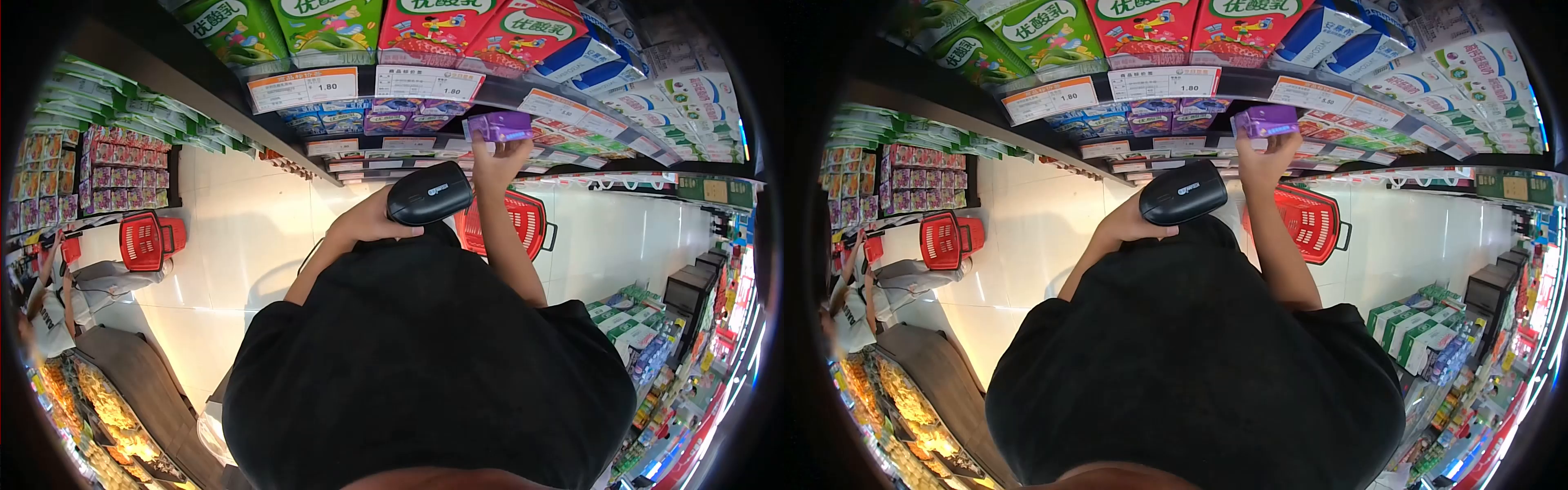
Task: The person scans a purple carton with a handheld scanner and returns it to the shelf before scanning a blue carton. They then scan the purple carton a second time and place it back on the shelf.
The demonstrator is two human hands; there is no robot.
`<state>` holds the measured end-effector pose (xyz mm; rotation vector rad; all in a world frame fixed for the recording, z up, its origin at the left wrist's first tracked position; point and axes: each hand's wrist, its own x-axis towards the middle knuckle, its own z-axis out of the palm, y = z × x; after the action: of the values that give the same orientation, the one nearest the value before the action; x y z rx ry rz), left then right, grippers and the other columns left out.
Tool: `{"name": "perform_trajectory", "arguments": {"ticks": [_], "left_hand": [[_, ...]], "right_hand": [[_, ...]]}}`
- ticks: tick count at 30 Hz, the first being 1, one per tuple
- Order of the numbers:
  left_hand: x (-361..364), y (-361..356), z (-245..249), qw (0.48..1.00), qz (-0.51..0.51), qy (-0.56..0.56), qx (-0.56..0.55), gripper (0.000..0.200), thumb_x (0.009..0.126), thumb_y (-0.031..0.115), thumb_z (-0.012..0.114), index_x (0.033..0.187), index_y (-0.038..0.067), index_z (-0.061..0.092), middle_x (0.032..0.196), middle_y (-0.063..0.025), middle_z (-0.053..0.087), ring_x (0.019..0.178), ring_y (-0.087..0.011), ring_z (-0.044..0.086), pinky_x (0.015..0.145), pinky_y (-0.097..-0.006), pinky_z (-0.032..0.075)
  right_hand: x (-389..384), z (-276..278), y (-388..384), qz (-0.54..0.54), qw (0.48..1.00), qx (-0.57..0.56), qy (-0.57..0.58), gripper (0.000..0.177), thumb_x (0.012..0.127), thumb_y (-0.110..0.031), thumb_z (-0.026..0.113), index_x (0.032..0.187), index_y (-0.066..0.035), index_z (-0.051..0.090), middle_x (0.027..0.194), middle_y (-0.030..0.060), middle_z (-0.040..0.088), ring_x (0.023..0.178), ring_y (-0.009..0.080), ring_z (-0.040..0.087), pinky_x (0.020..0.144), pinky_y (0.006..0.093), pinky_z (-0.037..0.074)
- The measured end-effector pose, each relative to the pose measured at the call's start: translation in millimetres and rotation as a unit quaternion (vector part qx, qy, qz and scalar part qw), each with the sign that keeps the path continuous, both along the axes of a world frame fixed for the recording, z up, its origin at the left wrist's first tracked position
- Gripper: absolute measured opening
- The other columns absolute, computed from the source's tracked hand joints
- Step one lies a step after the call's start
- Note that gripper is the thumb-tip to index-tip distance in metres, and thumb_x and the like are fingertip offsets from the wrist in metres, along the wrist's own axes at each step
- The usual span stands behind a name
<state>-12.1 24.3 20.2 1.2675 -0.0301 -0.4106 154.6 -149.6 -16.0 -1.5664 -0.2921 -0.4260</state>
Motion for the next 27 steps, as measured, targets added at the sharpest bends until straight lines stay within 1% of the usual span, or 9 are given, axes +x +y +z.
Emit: {"name": "perform_trajectory", "arguments": {"ticks": [3,5,6,9,10,14,19,21,27], "left_hand": [[2,0,2,1.000,0.014,0.016,0.001,0.077,0.072,0.010,0.077,0.136,0.001,0.036,0.096,-0.0066,0.060,0.071,-0.0109,0.059,0.057,-0.0254,0.049],[2,0,3,1.000,0.013,0.019,0.004,0.077,0.072,0.011,0.077,0.136,0.000,0.036,0.096,-0.0066,0.060,0.071,-0.0110,0.059,0.058,-0.0255,0.049],[2,0,2,1.000,0.010,0.021,0.004,0.077,0.072,0.011,0.077,0.136,0.000,0.036,0.096,-0.0066,0.060,0.071,-0.0110,0.059,0.058,-0.0255,0.049],[6,-2,-1,1.000,0.006,0.014,0.000,0.077,0.072,0.011,0.077,0.136,0.001,0.036,0.096,-0.0067,0.060,0.071,-0.0110,0.059,0.058,-0.0255,0.049],[7,-2,1,1.000,0.001,0.007,-0.002,0.074,0.072,0.011,0.078,0.134,0.001,0.039,0.095,-0.0067,0.061,0.070,-0.0109,0.059,0.058,-0.0253,0.049],[16,-12,8,0.998,0.033,-0.011,0.052,0.063,0.073,0.007,0.076,0.127,0.000,0.044,0.090,-0.0060,0.061,0.063,-0.0101,0.057,0.054,-0.0244,0.046],[21,-11,3,0.993,0.032,0.031,0.108,0.063,0.072,0.017,0.077,0.126,0.001,0.047,0.097,-0.0083,0.061,0.070,-0.0120,0.060,0.052,-0.0250,0.048],[16,-11,6,0.996,0.042,0.018,0.082,0.066,0.072,0.017,0.077,0.128,0.001,0.045,0.102,-0.0098,0.061,0.072,-0.0128,0.060,0.053,-0.0256,0.049],[14,-12,10,0.995,0.040,0.012,0.090,0.067,0.072,0.018,0.077,0.128,0.001,0.044,0.105,-0.0116,0.061,0.072,-0.0128,0.061,0.056,-0.0266,0.050]], "right_hand": [[-22,17,-11,0.006,0.995,0.076,0.069,0.053,0.075,-0.003,0.070,0.117,-0.005,0.037,0.110,0.0098,0.051,0.101,0.0209,0.055,0.090,0.0378,0.046],[-29,19,-24,0.117,0.895,0.325,0.282,0.044,0.084,-0.017,0.063,0.119,-0.006,0.040,0.109,0.0095,0.053,0.099,0.0240,0.057,0.087,0.0395,0.048],[-33,19,-26,0.114,0.895,0.325,0.283,0.044,0.084,-0.017,0.063,0.119,-0.006,0.040,0.109,0.0095,0.053,0.099,0.0240,0.057,0.087,0.0395,0.048],[-42,19,-29,0.184,0.796,0.375,0.439,0.033,0.092,-0.033,0.050,0.113,-0.007,0.048,0.100,0.0132,0.062,0.100,0.0275,0.060,0.084,0.0427,0.049],[-44,22,-27,0.191,0.785,0.394,0.438,0.028,0.092,-0.029,0.053,0.108,-0.007,0.048,0.099,0.0139,0.063,0.096,0.0277,0.062,0.082,0.0435,0.052],[-42,19,-21,0.146,0.867,0.327,0.347,0.028,0.089,-0.016,0.061,0.109,-0.007,0.044,0.094,0.0120,0.060,0.083,0.0257,0.065,0.074,0.0419,0.057],[-33,28,-19,0.071,0.881,0.291,0.367,0.043,0.086,-0.014,0.065,0.114,-0.008,0.034,0.097,0.0103,0.051,0.081,0.0235,0.062,0.068,0.0455,0.058],[-32,27,-19,0.036,0.895,0.264,0.358,0.038,0.087,-0.014,0.064,0.113,-0.009,0.036,0.097,0.0112,0.054,0.087,0.0262,0.063,0.074,0.0466,0.055],[-34,37,-12,0.011,0.931,0.199,0.306,0.062,0.081,-0.006,0.069,0.124,-0.006,0.025,0.107,0.0106,0.050,0.091,0.0203,0.058,0.075,0.0367,0.053]]}}
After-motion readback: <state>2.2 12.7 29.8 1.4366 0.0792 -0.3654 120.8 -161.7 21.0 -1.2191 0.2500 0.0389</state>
